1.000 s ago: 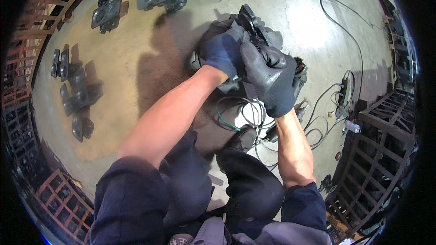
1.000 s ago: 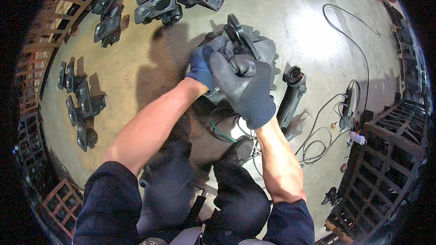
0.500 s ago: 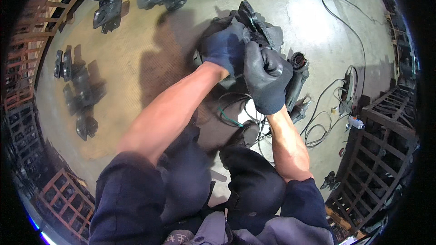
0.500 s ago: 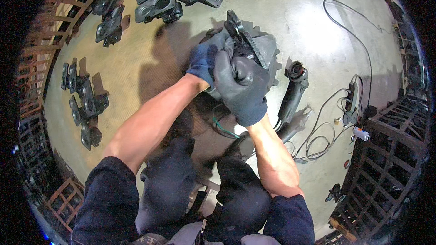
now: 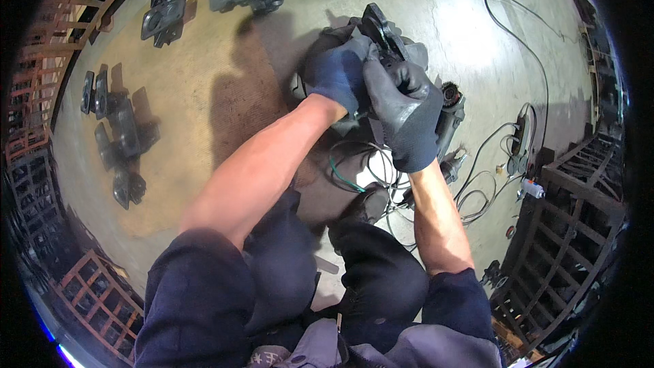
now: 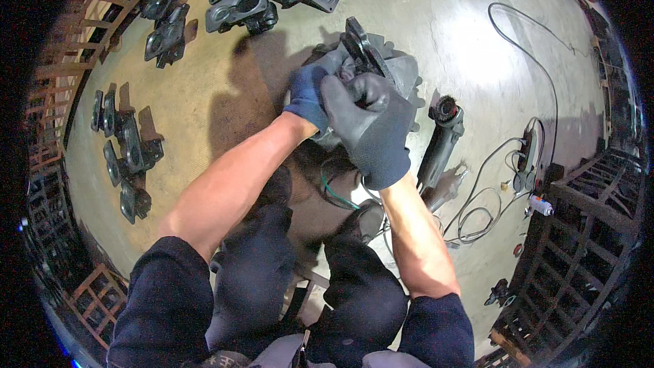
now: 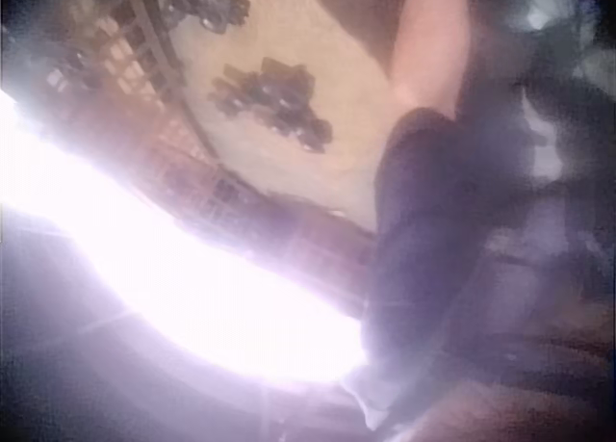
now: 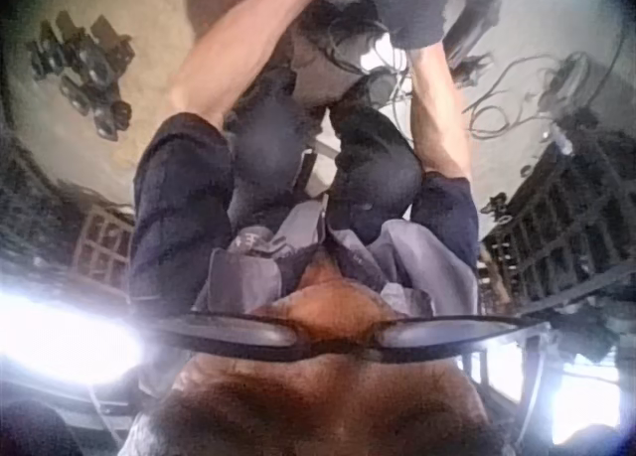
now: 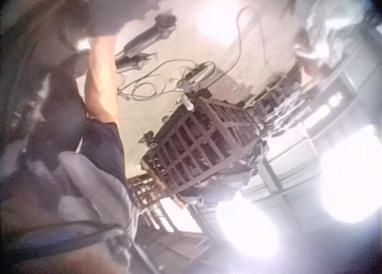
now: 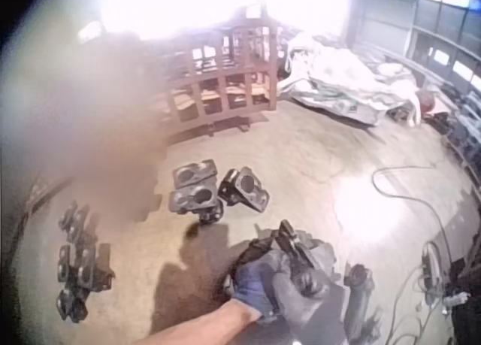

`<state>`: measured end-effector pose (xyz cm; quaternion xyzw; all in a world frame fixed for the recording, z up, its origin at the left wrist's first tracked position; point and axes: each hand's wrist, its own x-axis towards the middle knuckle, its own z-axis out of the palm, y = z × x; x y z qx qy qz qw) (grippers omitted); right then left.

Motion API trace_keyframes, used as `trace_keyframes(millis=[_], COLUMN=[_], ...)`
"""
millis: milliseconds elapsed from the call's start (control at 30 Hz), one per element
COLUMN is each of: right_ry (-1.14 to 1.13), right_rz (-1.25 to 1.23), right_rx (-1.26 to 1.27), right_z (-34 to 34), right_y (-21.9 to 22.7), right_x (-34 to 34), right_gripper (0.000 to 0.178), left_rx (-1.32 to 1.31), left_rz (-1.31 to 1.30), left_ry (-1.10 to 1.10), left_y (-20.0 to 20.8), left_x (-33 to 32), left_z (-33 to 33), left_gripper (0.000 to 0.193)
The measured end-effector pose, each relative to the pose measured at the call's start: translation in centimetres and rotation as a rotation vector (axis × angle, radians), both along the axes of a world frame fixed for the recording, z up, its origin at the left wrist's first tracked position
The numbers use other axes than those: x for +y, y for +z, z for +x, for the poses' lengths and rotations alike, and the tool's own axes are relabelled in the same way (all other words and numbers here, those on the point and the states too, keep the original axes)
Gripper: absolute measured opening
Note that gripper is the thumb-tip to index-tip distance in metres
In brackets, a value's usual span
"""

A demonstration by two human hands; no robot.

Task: The person sits on the floor and uses a handheld angle grinder to smooth the surfaces of metal engine blocks. They rotate the parts to access different sides, then place the finished pieces onto a nearby table.

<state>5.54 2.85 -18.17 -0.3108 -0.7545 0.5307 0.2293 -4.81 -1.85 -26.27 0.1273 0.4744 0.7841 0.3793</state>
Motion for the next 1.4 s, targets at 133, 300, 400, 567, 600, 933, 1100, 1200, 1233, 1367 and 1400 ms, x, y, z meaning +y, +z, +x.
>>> trace_keyframes(millis=[133, 300, 400, 567, 600, 933, 1100, 1200, 1233, 1367, 1400], right_ry=[-0.078, 0.162, 0.229, 0.162, 0.189, 0.435, 0.000, -0.317, -0.356, -0.377, -0.400], right_rz=[-0.161, 0.040, 0.245, 0.017, 0.181, 0.674, 0.037, -0.266, -0.322, -0.161, -0.172], right_rx=[0.047, -0.085, -0.063, -0.076, -0.119, 0.337, 0.195, -0.055, -0.138, -0.506, -0.522], right_z=[0.0, 0.1, 0.7, 0.3, 0.7, -0.7, 5.2, 10.4, 12.6, 18.0, 17.6], right_y=[-0.5, -1.4, -1.7, -0.8, -1.1, 8.0, 9.8, 4.0, 0.1, -12.7, -13.8], right_x=[-0.1, 1.2, 1.4, 0.9, 1.1, 6.0, 9.6, 9.1, 9.7, 10.0, 9.1], right_gripper=[0.037, 0.040, 0.042, 0.042, 0.040, 0.024, 0.028, 0.036, 0.030, 0.031, 0.033], left_rx=[0.305, 0.472, 0.874, 0.448, 0.052, 1.390, 1.033, 1.049, 1.070, 1.089, 1.123], left_rz=[-0.183, -0.373, -0.618, -0.389, -0.311, -0.757, -0.926, -0.933, -0.935, -0.926, -0.885], left_ry=[-0.012, -0.089, -0.153, -0.066, -0.030, -0.023, -0.066, -0.061, -0.061, -0.016, -0.022], left_y=[-0.4, -0.7, -0.3, -0.7, -0.3, -1.7, 0.9, 0.5, 0.6, 1.1, 0.6], left_x=[0.3, -0.2, -0.4, 0.2, 0.6, -1.0, 0.1, -0.3, -0.1, 0.7, 0.3], left_z=[0.1, -1.0, -1.3, -1.2, -0.6, -0.4, -0.3, -0.4, -0.3, 0.2, -0.2], left_gripper=[0.013, 0.015, 0.014, 0.016, 0.021, 0.021, 0.027, 0.028, 0.028, 0.032, 0.034])
